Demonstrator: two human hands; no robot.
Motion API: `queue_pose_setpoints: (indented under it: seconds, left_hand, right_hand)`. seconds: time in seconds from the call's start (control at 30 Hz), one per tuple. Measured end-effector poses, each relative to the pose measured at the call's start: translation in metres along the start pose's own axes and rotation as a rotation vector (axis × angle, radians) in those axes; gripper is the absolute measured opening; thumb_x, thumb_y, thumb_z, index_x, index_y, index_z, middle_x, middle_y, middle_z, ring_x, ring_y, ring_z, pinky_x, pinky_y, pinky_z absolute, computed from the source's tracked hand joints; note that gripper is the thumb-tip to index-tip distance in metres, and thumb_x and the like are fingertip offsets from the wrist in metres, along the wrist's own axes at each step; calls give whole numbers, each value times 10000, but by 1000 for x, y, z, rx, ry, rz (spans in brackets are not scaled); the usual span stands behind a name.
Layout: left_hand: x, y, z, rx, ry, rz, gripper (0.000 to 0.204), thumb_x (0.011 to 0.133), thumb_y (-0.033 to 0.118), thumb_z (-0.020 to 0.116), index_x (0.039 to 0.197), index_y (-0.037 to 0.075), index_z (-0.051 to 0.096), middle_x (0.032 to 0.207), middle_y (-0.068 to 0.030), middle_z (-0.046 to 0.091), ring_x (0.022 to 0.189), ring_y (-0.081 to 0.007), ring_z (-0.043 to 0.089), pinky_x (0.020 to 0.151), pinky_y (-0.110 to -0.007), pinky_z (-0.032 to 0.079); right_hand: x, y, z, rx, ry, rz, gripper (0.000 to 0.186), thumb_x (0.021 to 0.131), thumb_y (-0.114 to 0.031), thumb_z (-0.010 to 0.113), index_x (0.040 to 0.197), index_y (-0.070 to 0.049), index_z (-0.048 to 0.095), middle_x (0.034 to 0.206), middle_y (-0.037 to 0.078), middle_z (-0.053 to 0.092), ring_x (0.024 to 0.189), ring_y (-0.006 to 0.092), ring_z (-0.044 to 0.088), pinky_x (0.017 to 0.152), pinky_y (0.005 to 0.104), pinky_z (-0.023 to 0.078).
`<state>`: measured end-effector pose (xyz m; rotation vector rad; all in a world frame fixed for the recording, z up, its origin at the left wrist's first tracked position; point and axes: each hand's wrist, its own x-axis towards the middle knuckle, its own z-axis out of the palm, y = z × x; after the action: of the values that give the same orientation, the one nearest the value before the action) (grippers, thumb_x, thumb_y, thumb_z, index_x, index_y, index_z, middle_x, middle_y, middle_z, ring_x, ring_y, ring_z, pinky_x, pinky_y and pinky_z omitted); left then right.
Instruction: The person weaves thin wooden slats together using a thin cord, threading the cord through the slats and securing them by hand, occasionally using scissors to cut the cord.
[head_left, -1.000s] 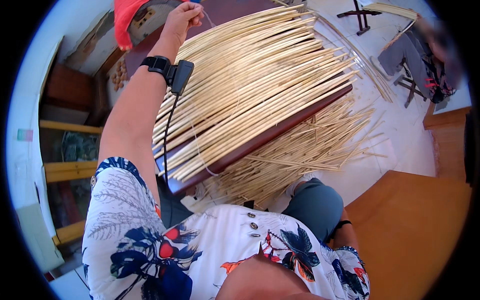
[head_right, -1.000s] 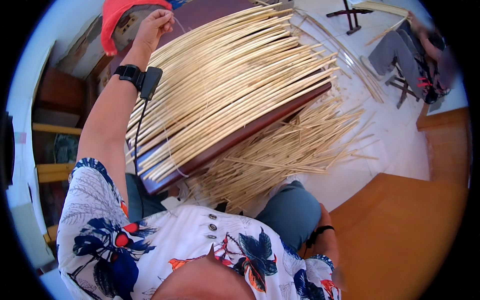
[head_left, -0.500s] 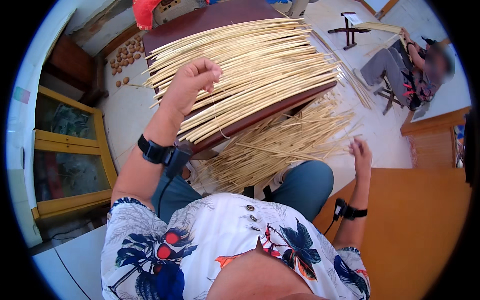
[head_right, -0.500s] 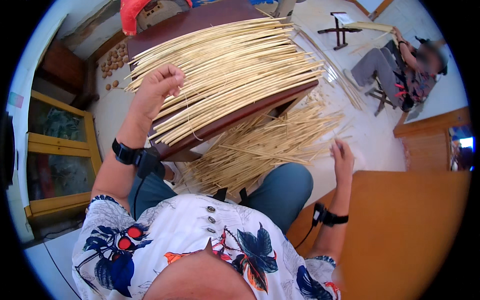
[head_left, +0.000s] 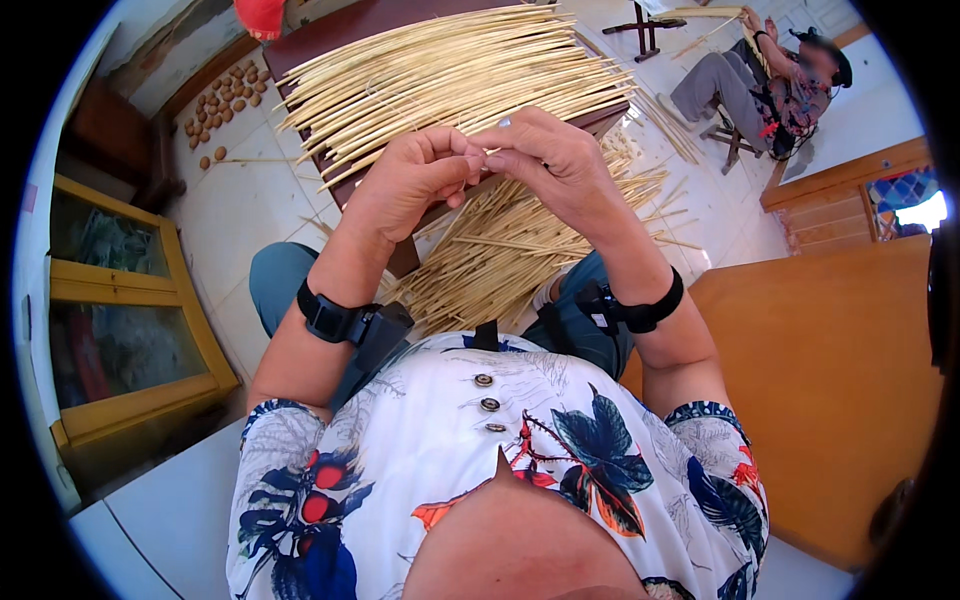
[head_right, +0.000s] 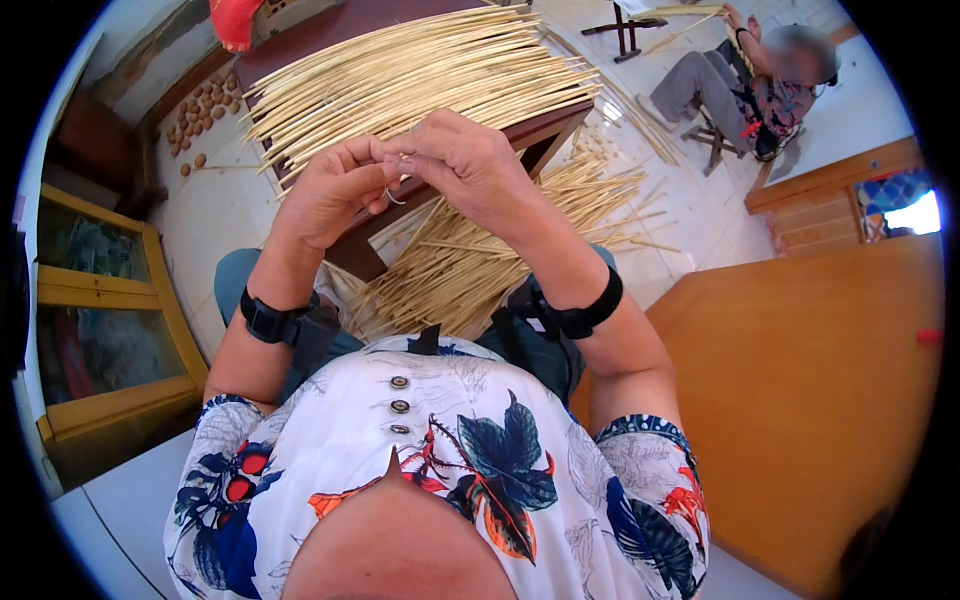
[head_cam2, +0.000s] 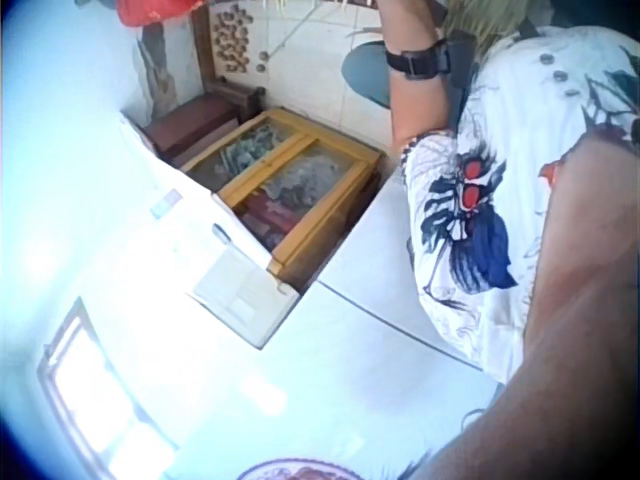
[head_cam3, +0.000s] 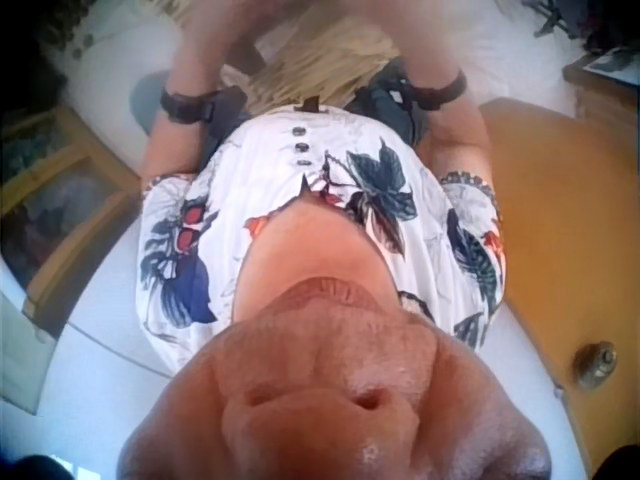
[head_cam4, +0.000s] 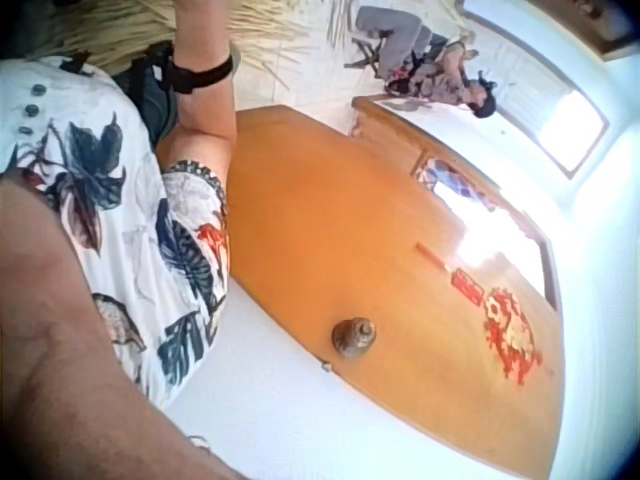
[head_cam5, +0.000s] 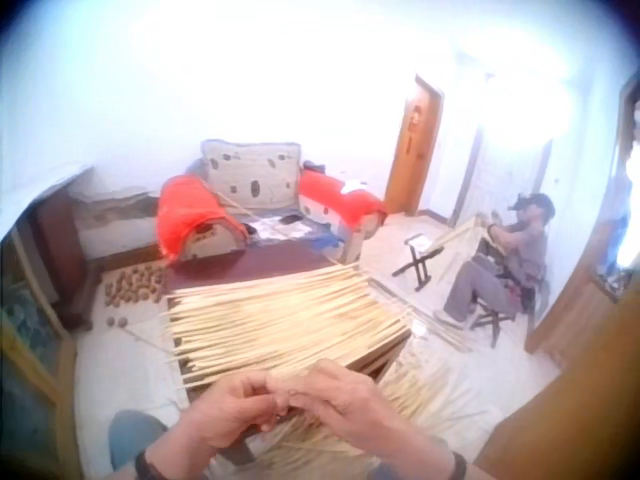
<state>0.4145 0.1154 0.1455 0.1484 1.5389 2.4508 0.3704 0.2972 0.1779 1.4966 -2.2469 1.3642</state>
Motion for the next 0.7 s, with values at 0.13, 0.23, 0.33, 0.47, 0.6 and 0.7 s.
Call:
queue_pose_setpoints:
  seconds: [0.13,0.23,0.33,0.47,0.6,0.7]
  left_hand:
    - [-14,-6,3,30,-16,-33,66,802,66,586,851,27,565,732,-18,553,543,-36,432,528,-180,397]
    - [-25,-11,8,-1,-49,-64,88,783,91,604,814,33,546,720,-13,542,536,-34,419,509,-177,381]
    - [-30,-14,12,50,-43,-32,46,766,43,576,799,19,554,692,-23,550,539,-56,452,499,-193,410]
    - [-38,-10,17,86,7,2,65,772,75,592,816,35,566,721,-13,556,545,-63,473,502,-194,416]
    - [-43,-11,19,119,49,40,67,767,69,584,826,40,576,773,-5,561,593,-69,497,519,-196,424]
    - [-45,-21,11,149,106,108,123,763,60,573,881,28,585,836,-13,563,699,-88,527,605,-206,448]
  right_hand:
    - [-11,-4,16,-89,21,-30,177,752,-22,602,925,-52,612,746,58,532,644,186,546,546,257,438]
    - [-20,-12,27,-409,30,-78,66,762,-18,577,823,-44,568,734,77,511,604,239,538,507,283,432]
    - [-26,-22,32,-400,39,-19,60,783,-52,532,780,-45,473,779,104,494,653,302,532,536,357,445]
    - [-27,-30,33,-300,144,79,55,807,-29,509,837,-23,462,773,122,484,713,311,511,600,356,424]
    - [-31,-35,37,-275,179,116,45,819,-36,492,839,-20,455,780,129,480,722,317,509,611,358,420]
    - [-32,-35,39,-305,204,70,44,820,-39,494,840,-22,458,781,129,481,720,318,508,609,357,420]
